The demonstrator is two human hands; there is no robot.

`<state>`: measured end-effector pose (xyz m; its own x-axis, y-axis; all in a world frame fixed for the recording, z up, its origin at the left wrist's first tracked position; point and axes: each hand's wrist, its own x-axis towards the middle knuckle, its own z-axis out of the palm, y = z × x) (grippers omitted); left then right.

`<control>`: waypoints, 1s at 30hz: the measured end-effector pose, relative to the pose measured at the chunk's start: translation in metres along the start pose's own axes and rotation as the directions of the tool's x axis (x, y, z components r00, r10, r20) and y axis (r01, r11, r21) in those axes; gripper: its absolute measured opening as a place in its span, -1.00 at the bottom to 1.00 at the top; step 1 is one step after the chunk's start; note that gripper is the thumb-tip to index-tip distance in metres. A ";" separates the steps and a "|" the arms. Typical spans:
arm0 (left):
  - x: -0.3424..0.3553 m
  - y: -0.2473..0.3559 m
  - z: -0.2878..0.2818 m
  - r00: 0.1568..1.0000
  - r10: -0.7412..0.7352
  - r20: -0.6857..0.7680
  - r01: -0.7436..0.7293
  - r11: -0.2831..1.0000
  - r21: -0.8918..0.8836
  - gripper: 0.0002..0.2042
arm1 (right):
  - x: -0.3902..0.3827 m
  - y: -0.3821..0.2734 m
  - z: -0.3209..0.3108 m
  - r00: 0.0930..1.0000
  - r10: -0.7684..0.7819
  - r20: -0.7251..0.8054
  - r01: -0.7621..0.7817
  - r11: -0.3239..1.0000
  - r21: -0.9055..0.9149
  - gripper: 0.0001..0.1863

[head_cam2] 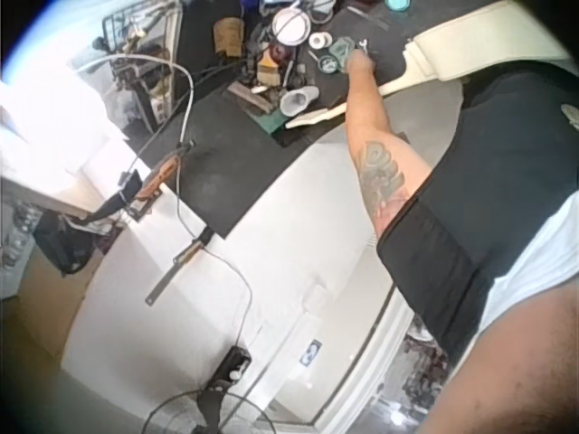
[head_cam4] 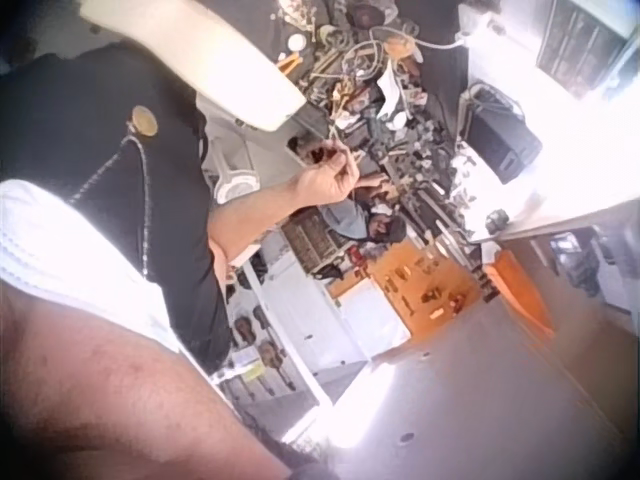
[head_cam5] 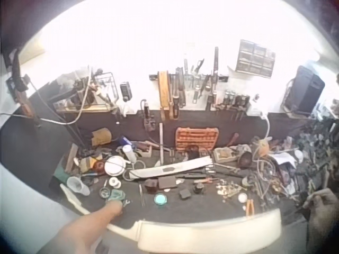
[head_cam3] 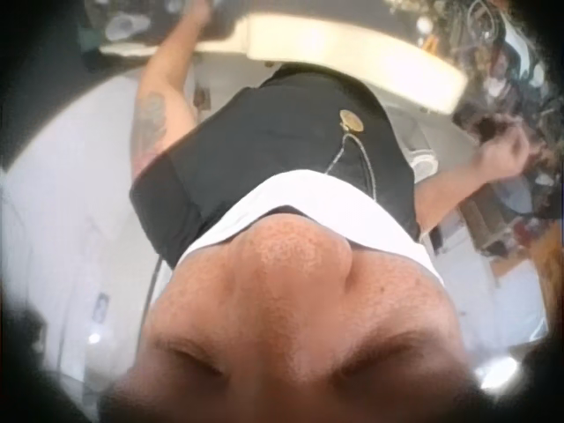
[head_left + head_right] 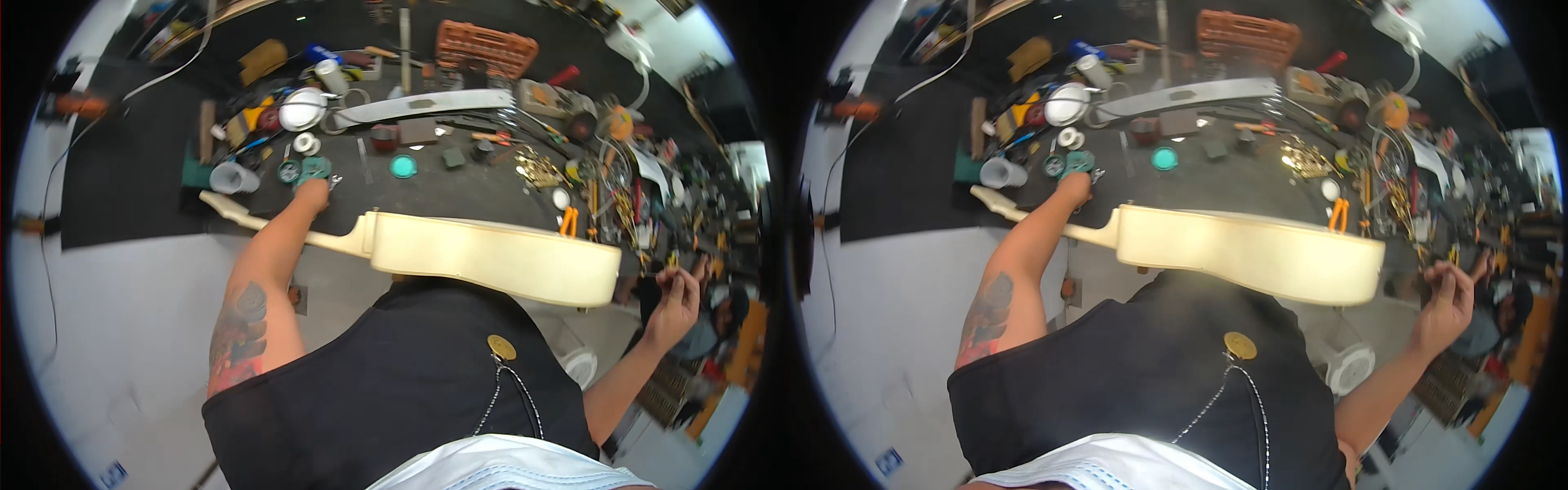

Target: The person works on the electronics of a white hollow-body electric guitar in a workshop. They manipulate wires and components inside the guitar's f-hole, then remove the backplate to access the internal cavity. The person uses a soldering iron to work on the wiring and handles small metal parts and screws.

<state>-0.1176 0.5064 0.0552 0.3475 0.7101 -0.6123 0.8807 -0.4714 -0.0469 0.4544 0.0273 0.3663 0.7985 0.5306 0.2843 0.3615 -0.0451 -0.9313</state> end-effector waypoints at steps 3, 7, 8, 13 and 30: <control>-0.001 0.011 -0.012 0.999 -0.018 0.047 0.018 1.000 -0.007 -0.74 | -0.004 -0.006 0.005 1.000 -0.003 -0.030 0.004 1.000 0.010 -0.82; -0.010 0.012 -0.019 0.998 -0.054 0.023 0.052 0.998 0.043 -0.71 | -0.009 -0.016 0.017 0.998 -0.009 -0.069 0.009 1.000 -0.014 -0.80; -0.010 0.010 -0.021 0.995 -0.086 0.043 0.086 0.996 0.016 -0.71 | -0.009 -0.019 0.016 0.997 -0.021 -0.070 0.018 0.999 -0.036 -0.80; -0.027 -0.035 -0.066 0.987 0.030 0.155 -0.062 0.977 0.205 -0.73 | 0.000 -0.026 0.010 1.000 0.003 0.010 -0.002 1.000 -0.008 -0.81; -0.270 0.361 -0.299 0.607 0.127 -0.785 -0.743 0.441 -0.503 -0.80 | 0.089 -0.018 -0.069 0.631 -0.258 0.732 0.052 0.955 0.292 -0.71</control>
<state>0.2024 0.3004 0.4395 0.5752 0.7815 0.2417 0.2921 -0.4722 0.8317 0.5516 0.0170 0.4243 0.0579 0.9658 0.2526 0.2460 0.2315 -0.9412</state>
